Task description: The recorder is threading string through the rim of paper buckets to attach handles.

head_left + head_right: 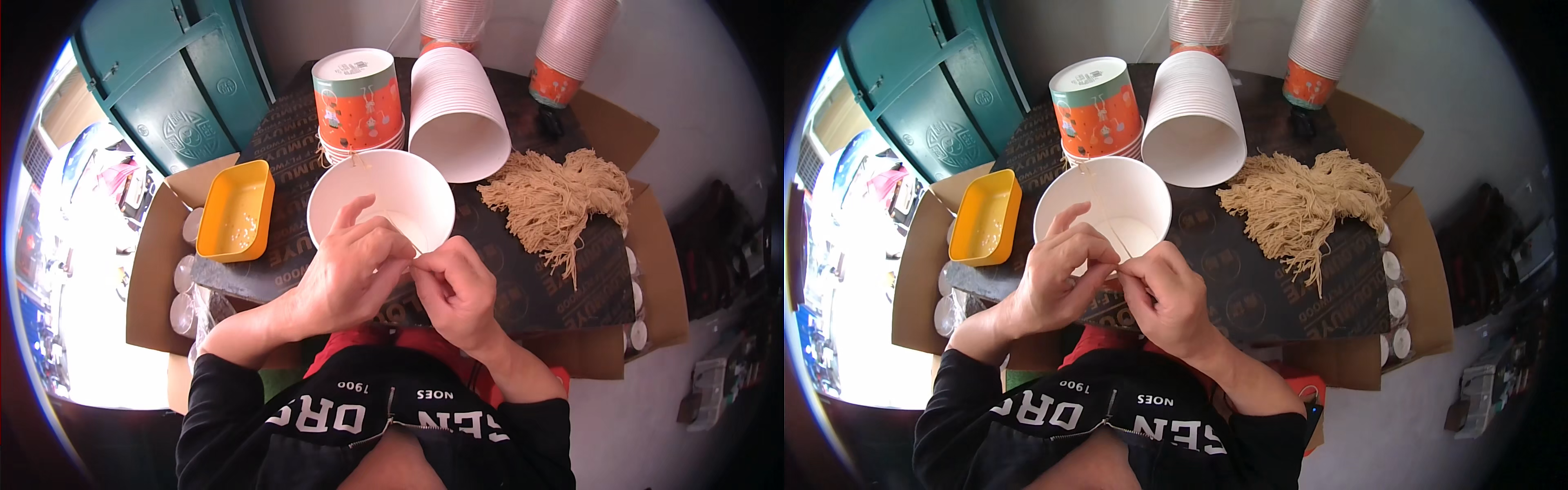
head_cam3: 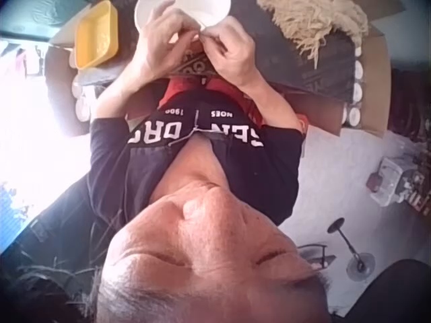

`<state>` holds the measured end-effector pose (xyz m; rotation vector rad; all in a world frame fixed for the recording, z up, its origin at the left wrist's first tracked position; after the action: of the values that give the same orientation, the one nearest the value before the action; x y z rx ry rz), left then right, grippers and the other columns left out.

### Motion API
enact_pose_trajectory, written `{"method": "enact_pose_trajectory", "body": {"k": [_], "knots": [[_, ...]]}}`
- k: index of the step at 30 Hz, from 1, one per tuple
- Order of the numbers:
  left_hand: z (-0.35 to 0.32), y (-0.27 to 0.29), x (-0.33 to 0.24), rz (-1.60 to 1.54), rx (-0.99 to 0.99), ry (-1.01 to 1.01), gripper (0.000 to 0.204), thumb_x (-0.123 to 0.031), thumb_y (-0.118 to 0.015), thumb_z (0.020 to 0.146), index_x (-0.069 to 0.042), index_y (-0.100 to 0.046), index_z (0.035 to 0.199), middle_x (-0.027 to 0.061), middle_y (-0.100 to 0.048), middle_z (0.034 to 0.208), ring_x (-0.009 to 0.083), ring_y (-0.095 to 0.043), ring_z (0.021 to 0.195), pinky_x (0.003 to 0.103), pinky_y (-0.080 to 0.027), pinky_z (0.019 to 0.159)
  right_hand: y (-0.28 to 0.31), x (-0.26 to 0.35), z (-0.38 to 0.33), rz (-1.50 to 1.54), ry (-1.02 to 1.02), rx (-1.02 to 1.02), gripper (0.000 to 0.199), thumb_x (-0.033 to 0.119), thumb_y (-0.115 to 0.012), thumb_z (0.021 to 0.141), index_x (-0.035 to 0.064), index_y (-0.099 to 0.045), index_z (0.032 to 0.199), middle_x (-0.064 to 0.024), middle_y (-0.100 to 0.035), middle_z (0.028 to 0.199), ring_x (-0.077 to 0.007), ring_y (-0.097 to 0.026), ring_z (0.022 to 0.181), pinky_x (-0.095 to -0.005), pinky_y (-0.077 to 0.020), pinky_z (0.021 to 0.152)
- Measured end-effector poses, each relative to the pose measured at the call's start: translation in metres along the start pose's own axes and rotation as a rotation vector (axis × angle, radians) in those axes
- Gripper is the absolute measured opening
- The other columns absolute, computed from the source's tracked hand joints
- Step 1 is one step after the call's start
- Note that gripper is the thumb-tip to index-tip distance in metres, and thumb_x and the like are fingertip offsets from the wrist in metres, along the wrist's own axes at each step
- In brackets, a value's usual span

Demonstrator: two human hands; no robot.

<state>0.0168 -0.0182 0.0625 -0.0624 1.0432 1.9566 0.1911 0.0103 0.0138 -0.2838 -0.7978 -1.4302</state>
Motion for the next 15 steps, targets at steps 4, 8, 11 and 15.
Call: {"method": "enact_pose_trajectory", "body": {"k": [4,8,11,15], "knots": [[0.001,-0.003,0.002,0.034,0.007,0.004,0.019,0.010,-0.068,0.076,-0.005,-0.061,0.086,0.0048,-0.063,0.077,0.0228,-0.066,0.074,0.055,-0.038,0.110,0.004,0.000,-0.004,0.275,-0.247,0.001,0.005,-0.004,-0.067,0.088,-0.0015,-0.063,0.089,-0.0030,-0.057,0.083,-0.0084,-0.051,0.065,-0.0231,-0.0405,0.057],[-0.003,-0.004,0.001,0.011,0.007,0.025,0.021,0.010,-0.068,0.075,-0.005,-0.061,0.087,0.0047,-0.063,0.078,0.0224,-0.066,0.075,0.056,-0.034,0.112,0.004,0.002,-0.008,0.380,-0.321,0.005,0.003,-0.001,-0.065,0.092,-0.0020,-0.063,0.090,-0.0012,-0.056,0.082,-0.0061,-0.049,0.067,-0.0222,-0.0400,0.059],[-0.002,0.000,-0.003,0.029,0.062,0.002,0.023,0.010,-0.069,0.074,-0.006,-0.061,0.089,0.0044,-0.064,0.079,0.0222,-0.066,0.077,0.059,-0.030,0.115,0.003,0.002,-0.008,0.422,-0.400,-0.003,0.005,0.001,-0.065,0.092,-0.0021,-0.063,0.089,-0.0006,-0.056,0.079,-0.0057,-0.049,0.067,-0.0225,-0.0401,0.059],[0.004,0.002,-0.010,0.091,0.104,-0.089,0.027,0.004,-0.073,0.073,-0.007,-0.058,0.092,0.0034,-0.062,0.078,0.0235,-0.066,0.079,0.066,-0.025,0.114,0.005,0.006,-0.007,0.433,-0.458,-0.023,0.007,0.002,-0.065,0.093,-0.0025,-0.063,0.087,0.0009,-0.057,0.077,-0.0036,-0.048,0.068,-0.0212,-0.0400,0.059]]}}
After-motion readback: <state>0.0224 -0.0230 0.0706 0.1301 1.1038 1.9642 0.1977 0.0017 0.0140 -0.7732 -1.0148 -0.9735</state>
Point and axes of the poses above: each hand's wrist, its own z-axis towards the middle knuckle, its own y-axis out of the back of the hand, x = y × z, the point moved 1 cm from there along z, towards the middle knuckle
